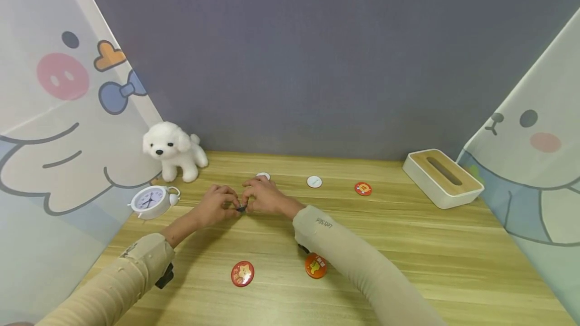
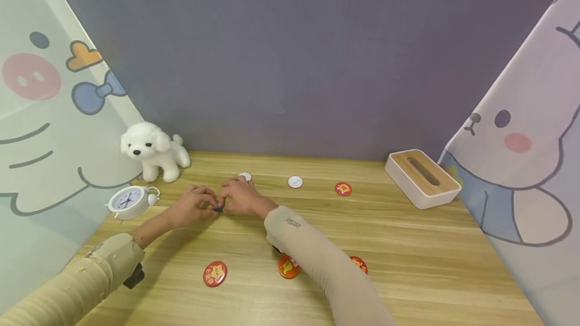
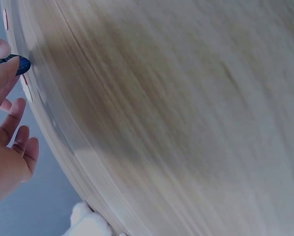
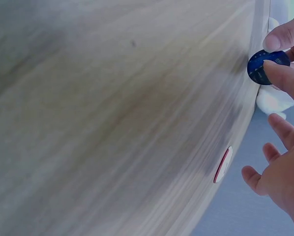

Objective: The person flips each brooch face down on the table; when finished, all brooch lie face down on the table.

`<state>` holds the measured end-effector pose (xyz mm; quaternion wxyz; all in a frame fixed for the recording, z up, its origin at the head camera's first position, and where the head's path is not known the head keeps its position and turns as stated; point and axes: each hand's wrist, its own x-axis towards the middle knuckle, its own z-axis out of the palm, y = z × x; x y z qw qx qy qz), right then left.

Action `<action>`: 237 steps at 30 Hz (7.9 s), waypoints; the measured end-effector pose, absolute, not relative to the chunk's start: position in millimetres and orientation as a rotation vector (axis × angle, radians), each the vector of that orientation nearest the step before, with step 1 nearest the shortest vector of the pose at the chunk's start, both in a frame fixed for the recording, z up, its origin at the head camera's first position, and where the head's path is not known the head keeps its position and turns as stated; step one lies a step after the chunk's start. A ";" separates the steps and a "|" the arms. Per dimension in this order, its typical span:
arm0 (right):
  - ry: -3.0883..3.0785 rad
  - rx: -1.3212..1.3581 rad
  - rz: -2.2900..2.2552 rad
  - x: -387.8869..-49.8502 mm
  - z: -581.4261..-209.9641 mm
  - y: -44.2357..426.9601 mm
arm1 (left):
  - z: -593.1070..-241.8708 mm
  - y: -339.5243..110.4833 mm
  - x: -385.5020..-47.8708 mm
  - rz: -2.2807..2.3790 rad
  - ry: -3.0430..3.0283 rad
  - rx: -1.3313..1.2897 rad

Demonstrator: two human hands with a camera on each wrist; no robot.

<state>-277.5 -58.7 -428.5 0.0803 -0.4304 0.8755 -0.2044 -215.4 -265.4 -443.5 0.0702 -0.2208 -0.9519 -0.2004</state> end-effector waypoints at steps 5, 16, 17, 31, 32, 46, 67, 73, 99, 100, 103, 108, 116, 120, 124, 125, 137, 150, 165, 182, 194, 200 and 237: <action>2.610 -1.288 -0.614 -276.2 -430.0 -58.0 | -444.2 -265.5 -213.9 -0.643 -2.877 -0.665; 2.626 -1.290 -0.591 -276.4 -430.4 -58.1 | -442.3 -267.6 -214.9 -0.628 -2.920 -0.729; 2.630 -1.295 -0.582 -276.5 -430.7 -58.0 | -442.0 -267.6 -215.1 -0.632 -2.928 -0.730; 2.623 -1.336 -0.457 -273.8 -430.6 -57.5 | -439.9 -266.7 -214.6 -0.601 -2.939 -0.770; 2.623 -1.332 -0.456 -273.6 -430.6 -57.6 | -439.7 -266.5 -214.4 -0.593 -2.937 -0.774; 2.604 -1.336 -0.451 -269.7 -430.0 -57.7 | -439.4 -266.4 -213.6 -0.523 -2.997 -0.727; 2.636 -1.389 -0.352 -269.3 -433.5 -56.2 | -433.6 -265.9 -211.7 -0.436 -3.017 -0.731; 2.656 -1.435 -0.277 -267.5 -431.8 -54.6 | -433.3 -264.6 -210.1 -0.426 -2.974 -0.771; 2.679 -1.389 -0.038 -248.2 -421.6 -51.5 | -429.2 -265.0 -204.9 -0.374 -3.001 -0.777; 2.681 -1.389 -0.040 -248.1 -422.3 -51.2 | -429.7 -265.0 -204.7 -0.370 -2.999 -0.778; 2.686 -1.392 -0.041 -248.2 -424.4 -50.3 | -430.6 -264.8 -204.3 -0.358 -2.995 -0.780; 2.688 -1.385 -0.030 -247.8 -426.3 -49.4 | -430.5 -263.9 -203.1 -0.348 -2.985 -0.782; 2.689 -1.381 -0.050 -246.8 -427.4 -47.4 | -429.1 -262.2 -199.6 -0.357 -2.983 -0.778; 2.676 -1.374 -0.058 -246.4 -428.8 -47.0 | -430.6 -261.8 -197.6 -0.348 -2.984 -0.773; 2.660 -1.380 -0.064 -246.1 -426.6 -46.2 | -432.3 -261.4 -197.0 -0.335 -2.963 -0.761; 2.655 -1.380 -0.074 -245.8 -425.3 -45.9 | -432.7 -261.3 -196.8 -0.339 -2.952 -0.760; 2.591 -1.451 -0.246 -223.2 -408.6 -18.0 | -415.0 -255.7 -169.9 -0.559 -2.917 -0.633; 2.491 -1.486 -0.400 -184.4 -423.9 -6.3 | -433.7 -232.4 -90.1 -0.428 -2.835 -0.495; 2.505 -1.489 -0.351 -176.2 -426.8 -6.0 | -444.7 -229.5 -78.7 -0.465 -2.841 -0.503; 2.500 -1.580 -0.252 -167.3 -432.4 -12.7 | -452.8 -220.8 -72.0 -0.384 -2.783 -0.495; 2.501 -1.555 -0.261 -164.8 -435.4 -18.4 | -455.9 -220.1 -72.3 -0.427 -2.788 -0.461; 2.505 -1.517 -0.268 -164.0 -435.4 -20.7 | -454.8 -218.7 -72.3 -0.456 -2.801 -0.439; 2.518 -1.449 -0.460 -160.6 -434.6 -22.6 | -450.7 -215.8 -70.6 -0.509 -2.804 -0.432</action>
